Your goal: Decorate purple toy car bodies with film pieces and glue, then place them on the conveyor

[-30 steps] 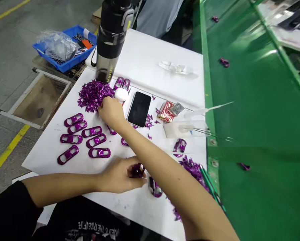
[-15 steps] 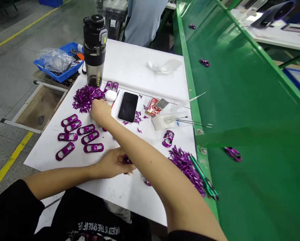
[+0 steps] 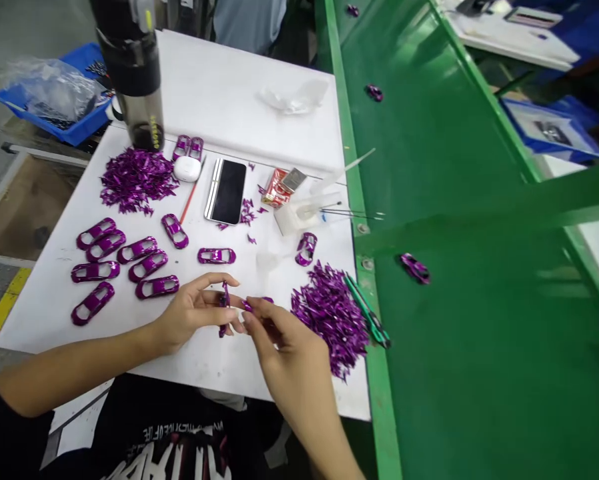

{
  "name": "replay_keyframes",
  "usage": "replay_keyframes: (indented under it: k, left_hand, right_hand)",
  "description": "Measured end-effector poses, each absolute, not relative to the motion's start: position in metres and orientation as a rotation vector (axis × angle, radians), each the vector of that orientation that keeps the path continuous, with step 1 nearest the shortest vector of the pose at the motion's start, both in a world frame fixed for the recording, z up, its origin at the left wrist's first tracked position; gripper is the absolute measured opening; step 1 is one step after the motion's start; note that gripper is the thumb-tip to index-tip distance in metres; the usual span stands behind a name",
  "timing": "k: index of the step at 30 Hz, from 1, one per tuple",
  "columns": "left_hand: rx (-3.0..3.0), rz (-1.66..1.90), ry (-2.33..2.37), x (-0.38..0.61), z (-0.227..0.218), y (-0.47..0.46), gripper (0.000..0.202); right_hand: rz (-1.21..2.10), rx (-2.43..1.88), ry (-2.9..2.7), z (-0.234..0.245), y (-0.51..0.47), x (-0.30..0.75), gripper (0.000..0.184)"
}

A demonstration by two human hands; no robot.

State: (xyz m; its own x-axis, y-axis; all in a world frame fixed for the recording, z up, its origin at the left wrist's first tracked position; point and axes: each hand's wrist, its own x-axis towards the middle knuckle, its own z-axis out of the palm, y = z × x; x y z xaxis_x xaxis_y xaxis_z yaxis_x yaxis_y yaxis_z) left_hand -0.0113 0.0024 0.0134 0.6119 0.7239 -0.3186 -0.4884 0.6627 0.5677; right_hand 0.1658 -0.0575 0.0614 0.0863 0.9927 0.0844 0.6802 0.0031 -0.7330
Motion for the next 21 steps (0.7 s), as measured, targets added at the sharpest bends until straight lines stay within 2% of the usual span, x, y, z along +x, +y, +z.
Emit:
replay_keyframes:
  k: [6,10,15,21]
  left_hand:
    - [0.655,0.705,0.590,-0.008,0.011,-0.006,0.042]
    - [0.825,0.758,0.789,-0.001,0.012,-0.013,0.052]
    - [0.870,0.811,0.837,0.004,0.010,-0.018,0.051]
    - [0.924,0.846,0.834,0.004,0.005,-0.021,0.049]
  right_hand:
    - [0.180,-1.649,-1.904,0.048,-0.071,0.157,0.023]
    - [0.418,-1.715,-1.532,0.057,-0.073,0.155,0.014]
    - [0.830,-1.637,-1.176,0.057,-0.069,0.139,0.017]
    - [0.668,-1.633,-1.286,0.047,-0.068,0.125,0.017]
